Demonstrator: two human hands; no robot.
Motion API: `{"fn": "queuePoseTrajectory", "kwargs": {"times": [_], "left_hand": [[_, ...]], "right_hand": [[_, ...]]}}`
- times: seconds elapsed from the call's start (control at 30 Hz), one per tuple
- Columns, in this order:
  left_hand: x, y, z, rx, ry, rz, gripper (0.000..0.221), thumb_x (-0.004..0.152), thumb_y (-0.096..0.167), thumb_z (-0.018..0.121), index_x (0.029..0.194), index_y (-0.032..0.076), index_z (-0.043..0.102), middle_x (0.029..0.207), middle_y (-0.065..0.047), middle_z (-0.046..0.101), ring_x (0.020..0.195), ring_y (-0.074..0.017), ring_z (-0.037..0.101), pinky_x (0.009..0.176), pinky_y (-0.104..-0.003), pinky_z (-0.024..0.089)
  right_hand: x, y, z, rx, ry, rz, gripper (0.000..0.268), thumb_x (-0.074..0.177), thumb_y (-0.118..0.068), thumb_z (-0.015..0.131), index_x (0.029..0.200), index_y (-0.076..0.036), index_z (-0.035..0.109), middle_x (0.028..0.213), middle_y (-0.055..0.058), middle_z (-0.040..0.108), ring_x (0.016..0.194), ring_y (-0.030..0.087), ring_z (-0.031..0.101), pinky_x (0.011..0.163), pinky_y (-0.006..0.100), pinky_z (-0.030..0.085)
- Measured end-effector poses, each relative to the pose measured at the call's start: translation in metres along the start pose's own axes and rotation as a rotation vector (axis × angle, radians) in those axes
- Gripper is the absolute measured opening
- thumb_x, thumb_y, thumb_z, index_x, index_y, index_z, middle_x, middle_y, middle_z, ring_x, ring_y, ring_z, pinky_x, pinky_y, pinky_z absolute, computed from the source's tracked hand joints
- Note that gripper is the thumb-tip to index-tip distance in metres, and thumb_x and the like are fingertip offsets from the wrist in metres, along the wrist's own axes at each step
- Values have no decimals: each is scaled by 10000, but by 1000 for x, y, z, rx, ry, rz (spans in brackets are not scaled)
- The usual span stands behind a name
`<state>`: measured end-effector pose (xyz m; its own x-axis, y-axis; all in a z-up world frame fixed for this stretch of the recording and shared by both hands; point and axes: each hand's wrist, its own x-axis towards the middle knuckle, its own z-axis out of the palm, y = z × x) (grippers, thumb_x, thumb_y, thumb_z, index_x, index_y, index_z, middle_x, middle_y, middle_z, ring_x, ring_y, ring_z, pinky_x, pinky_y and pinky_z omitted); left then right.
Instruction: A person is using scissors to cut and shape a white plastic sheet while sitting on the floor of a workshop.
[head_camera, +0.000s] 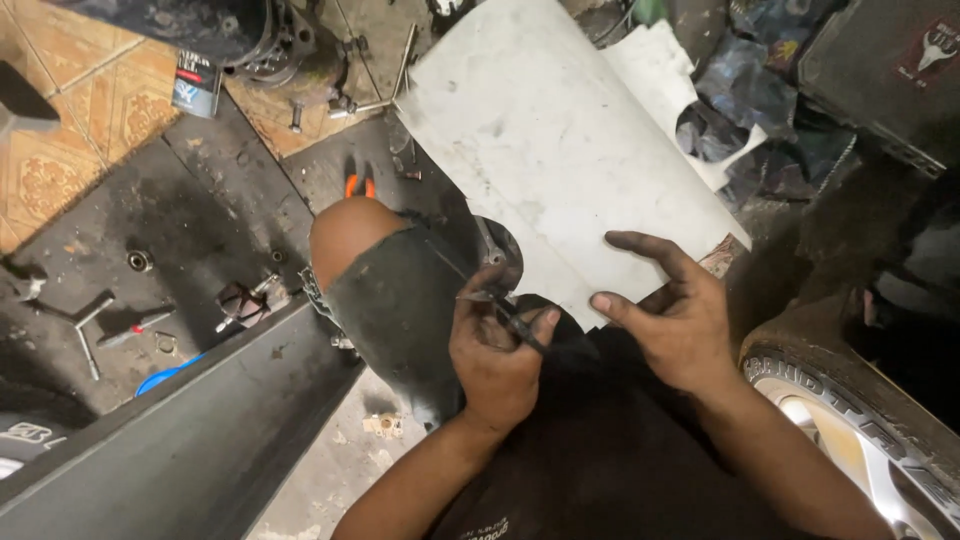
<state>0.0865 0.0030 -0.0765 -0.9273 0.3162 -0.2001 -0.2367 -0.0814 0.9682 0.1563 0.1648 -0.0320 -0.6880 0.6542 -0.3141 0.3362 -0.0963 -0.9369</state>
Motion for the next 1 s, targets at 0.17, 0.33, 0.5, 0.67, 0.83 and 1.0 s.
{"fn": "queuePoseTrajectory", "kwargs": {"times": [0.17, 0.33, 0.5, 0.67, 0.83, 1.0], "left_hand": [[1, 15, -11, 105, -15, -96, 695, 721, 32, 918, 1299, -76, 547, 1194, -254, 618, 1091, -358, 691, 737, -342, 691], [11, 19, -27, 207, -260, -235, 736, 788, 293, 882, 1358, -42, 558, 1121, -270, 688, 1046, -378, 724, 767, -419, 644], [9, 28, -42, 441, -497, 28, 590, 856, 315, 792, 1336, 56, 567, 1171, -129, 713, 1046, -257, 722, 859, -354, 602], [-4, 36, -41, 529, -590, 213, 501, 880, 378, 769, 1238, 74, 593, 1019, -113, 686, 880, -288, 703, 796, -377, 550], [-19, 36, -28, 519, -561, 68, 512, 834, 291, 829, 1248, 89, 607, 956, -55, 690, 763, -189, 648, 723, -307, 550], [-28, 30, -31, 532, -466, 64, 539, 838, 306, 821, 1278, 88, 599, 1028, -59, 726, 843, -197, 711, 757, -313, 586]], "right_hand": [[6, 11, -15, 109, -29, 25, 579, 725, 31, 835, 1269, -1, 643, 970, 175, 728, 413, 99, 616, 268, 206, 445], [9, 24, -38, 34, -59, -2, 502, 756, 73, 786, 1227, 45, 614, 1092, 196, 688, 482, 55, 563, 282, 206, 436], [12, 18, -39, -215, -104, -146, 502, 802, -87, 804, 1243, -7, 577, 1296, 142, 658, 877, 135, 495, 753, 251, 397], [15, -12, -4, -100, -63, 31, 598, 805, -70, 822, 1354, -44, 586, 520, 97, 658, 479, 133, 695, 406, 200, 528], [18, -20, 40, -9, 96, 2, 632, 835, -92, 808, 1406, -65, 539, 1435, 87, 622, 420, 10, 449, 330, 165, 386], [19, -9, 54, 35, 94, -40, 685, 849, -73, 819, 1461, -118, 513, 1517, 23, 567, 488, -50, 357, 410, 98, 321]]}}
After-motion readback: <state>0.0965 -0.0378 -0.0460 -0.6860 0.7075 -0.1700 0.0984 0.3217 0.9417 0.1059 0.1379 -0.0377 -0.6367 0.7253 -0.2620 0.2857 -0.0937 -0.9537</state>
